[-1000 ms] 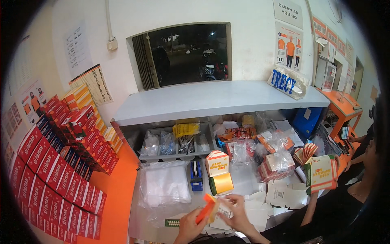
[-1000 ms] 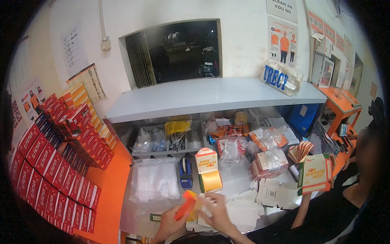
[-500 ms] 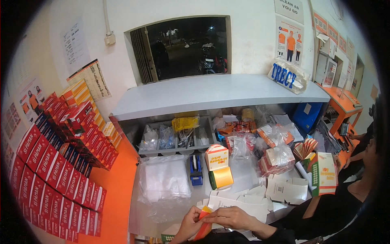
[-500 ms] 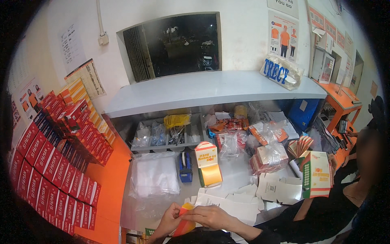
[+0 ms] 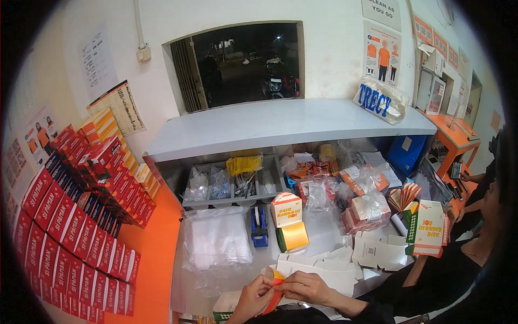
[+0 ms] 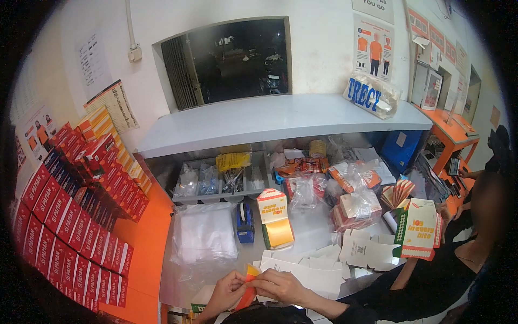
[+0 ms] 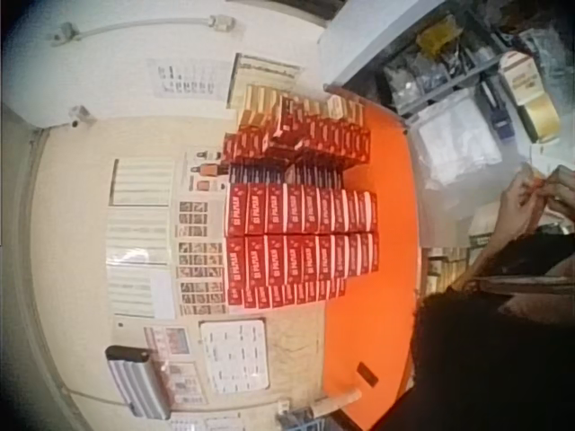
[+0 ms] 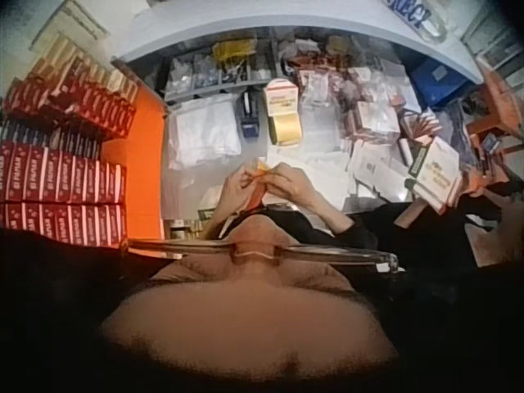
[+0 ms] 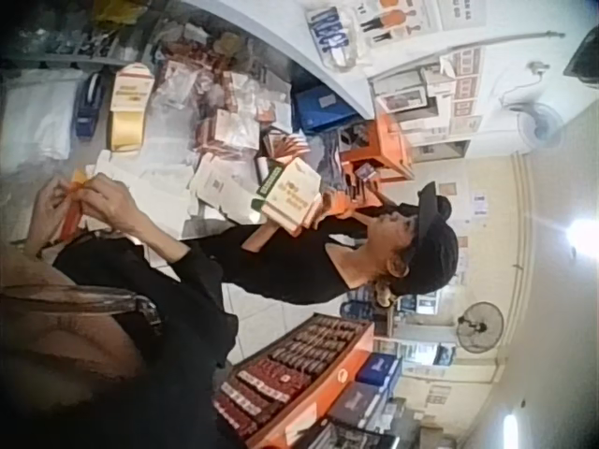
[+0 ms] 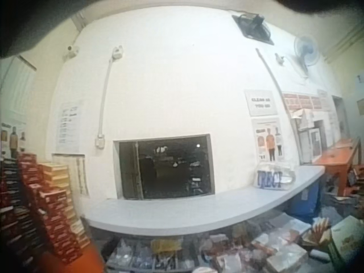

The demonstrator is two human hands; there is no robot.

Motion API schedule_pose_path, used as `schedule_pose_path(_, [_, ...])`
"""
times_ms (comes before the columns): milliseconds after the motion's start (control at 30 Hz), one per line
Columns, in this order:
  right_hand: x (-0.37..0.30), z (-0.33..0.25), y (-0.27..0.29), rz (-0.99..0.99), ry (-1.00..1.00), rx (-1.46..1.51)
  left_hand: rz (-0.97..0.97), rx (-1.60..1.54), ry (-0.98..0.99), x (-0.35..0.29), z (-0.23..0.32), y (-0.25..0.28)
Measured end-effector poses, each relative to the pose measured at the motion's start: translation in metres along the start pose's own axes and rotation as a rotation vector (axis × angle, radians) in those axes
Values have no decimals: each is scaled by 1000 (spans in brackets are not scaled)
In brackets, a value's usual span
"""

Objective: The person assembles food boxes by hand, peeling and applying adhesive strips to secure the cardboard panels.

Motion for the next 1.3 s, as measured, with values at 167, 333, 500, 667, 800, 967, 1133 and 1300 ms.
schedule_pose_path(167, [2,0,2,73,-71,-1,-56,11,15,-4,7,-2])
schedule_pose_path(333, [3,6,13,-35,-19,-7,-91,30,115,-7,14,0])
schedule_pose_path(500, [-6,9,13,-2,69,-7,-136,80,30,0,8,0])
schedule_pose_path(667, [-6,6,12,3,37,13,-176,22,-9,2,8,1])
schedule_pose_path(800, [-2,1,14,-132,-109,82,-276,20,28,10,-7,9])
schedule_pose_path(967, [5,7,2,-27,-204,131,-507,27,76,5,-6,-3])
schedule_pose_path(1133, [-51,17,-23,-426,-735,654,137,458,-143,-7,25,6])
schedule_pose_path(1300, [-119,35,-35,158,-1158,1258,-132,991,146,-8,-5,2])
Point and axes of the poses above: each hand's wrist, its own x-axis towards the middle knuckle, its own y-axis out of the back of the hand, z = x × y, the point moved 2 cm from there along x, towards the middle knuckle, and after that the axes turned 14 degrees about y, right-handed, at the moved point
